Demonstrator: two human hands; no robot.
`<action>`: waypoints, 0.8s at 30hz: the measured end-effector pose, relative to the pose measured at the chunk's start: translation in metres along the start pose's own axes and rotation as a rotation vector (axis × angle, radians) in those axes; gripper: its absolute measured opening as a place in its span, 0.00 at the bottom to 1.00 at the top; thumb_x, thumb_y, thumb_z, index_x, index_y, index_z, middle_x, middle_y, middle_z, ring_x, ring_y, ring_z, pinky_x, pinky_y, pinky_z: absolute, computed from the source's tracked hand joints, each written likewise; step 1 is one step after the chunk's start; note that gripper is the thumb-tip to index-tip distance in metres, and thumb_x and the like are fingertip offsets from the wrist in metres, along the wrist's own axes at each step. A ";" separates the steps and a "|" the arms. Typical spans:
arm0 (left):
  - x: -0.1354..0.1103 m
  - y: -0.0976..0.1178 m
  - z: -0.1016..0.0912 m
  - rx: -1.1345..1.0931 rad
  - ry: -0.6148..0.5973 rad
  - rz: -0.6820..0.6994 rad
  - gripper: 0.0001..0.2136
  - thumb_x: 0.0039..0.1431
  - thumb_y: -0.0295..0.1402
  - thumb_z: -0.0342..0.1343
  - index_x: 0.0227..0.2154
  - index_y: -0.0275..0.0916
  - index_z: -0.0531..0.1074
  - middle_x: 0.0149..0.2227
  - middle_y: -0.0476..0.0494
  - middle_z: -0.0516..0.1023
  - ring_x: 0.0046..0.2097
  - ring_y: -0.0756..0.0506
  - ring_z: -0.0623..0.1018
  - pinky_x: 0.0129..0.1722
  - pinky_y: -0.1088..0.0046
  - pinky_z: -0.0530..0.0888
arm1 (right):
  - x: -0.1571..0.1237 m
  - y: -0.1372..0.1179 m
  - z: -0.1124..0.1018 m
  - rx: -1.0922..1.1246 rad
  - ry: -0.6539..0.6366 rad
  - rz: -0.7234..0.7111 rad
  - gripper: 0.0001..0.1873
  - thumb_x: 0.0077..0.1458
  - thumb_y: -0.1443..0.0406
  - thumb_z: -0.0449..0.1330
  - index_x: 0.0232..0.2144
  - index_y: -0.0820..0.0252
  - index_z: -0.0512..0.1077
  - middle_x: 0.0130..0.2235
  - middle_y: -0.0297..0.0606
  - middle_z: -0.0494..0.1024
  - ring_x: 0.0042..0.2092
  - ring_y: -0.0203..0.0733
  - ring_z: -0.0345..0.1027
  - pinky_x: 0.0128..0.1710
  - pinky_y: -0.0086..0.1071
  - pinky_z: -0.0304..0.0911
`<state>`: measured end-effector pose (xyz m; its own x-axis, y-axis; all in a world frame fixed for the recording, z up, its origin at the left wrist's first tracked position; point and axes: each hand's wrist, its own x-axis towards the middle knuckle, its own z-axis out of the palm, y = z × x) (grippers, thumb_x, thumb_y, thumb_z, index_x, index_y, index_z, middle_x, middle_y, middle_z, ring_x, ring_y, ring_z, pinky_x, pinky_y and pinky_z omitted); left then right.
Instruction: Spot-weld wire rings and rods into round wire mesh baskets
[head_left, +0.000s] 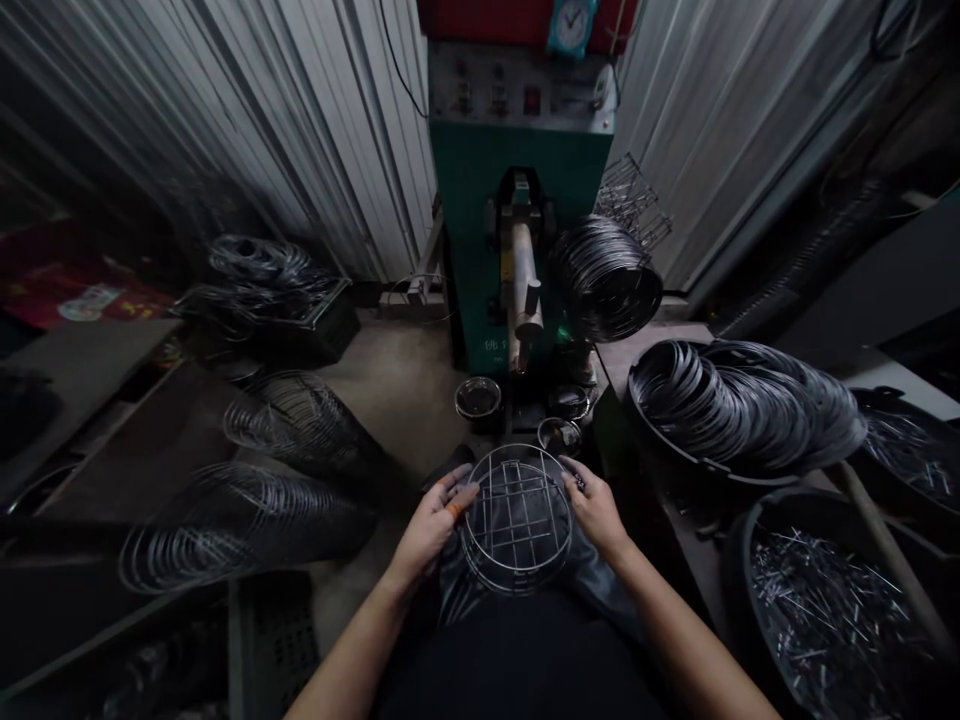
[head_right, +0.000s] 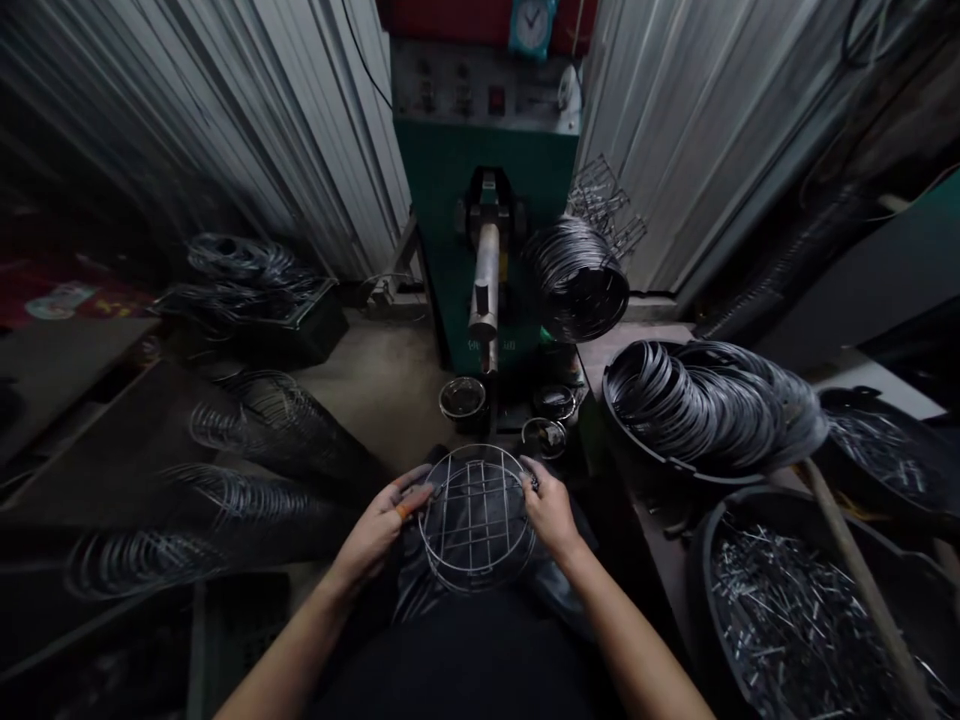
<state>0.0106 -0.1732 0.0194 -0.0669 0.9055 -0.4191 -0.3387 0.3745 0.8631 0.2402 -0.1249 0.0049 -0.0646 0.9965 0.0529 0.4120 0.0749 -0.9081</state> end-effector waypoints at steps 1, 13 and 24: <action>0.003 -0.005 -0.005 0.108 0.008 0.012 0.29 0.47 0.43 0.62 0.51 0.34 0.66 0.35 0.44 0.77 0.36 0.46 0.76 0.39 0.70 0.72 | 0.000 0.005 0.002 -0.041 -0.013 -0.021 0.19 0.54 0.58 0.52 0.44 0.59 0.73 0.41 0.42 0.78 0.43 0.48 0.72 0.44 0.38 0.66; 0.014 -0.029 -0.017 0.830 0.019 0.187 0.22 0.55 0.41 0.47 0.49 0.34 0.71 0.52 0.39 0.73 0.56 0.40 0.70 0.56 0.63 0.65 | 0.000 0.035 0.000 -0.194 -0.202 -0.048 0.19 0.53 0.60 0.56 0.47 0.57 0.73 0.45 0.43 0.77 0.47 0.52 0.70 0.49 0.44 0.65; -0.007 -0.030 -0.024 1.295 -0.245 0.122 0.47 0.47 0.58 0.51 0.64 0.35 0.43 0.57 0.30 0.64 0.57 0.35 0.65 0.53 0.58 0.63 | -0.013 0.042 -0.005 0.288 -0.278 0.246 0.28 0.44 0.60 0.66 0.49 0.54 0.71 0.52 0.39 0.72 0.56 0.49 0.61 0.59 0.45 0.50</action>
<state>-0.0011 -0.1960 -0.0106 0.1836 0.9078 -0.3771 0.8019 0.0836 0.5916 0.2626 -0.1348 -0.0319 -0.2542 0.9326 -0.2561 0.1795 -0.2147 -0.9600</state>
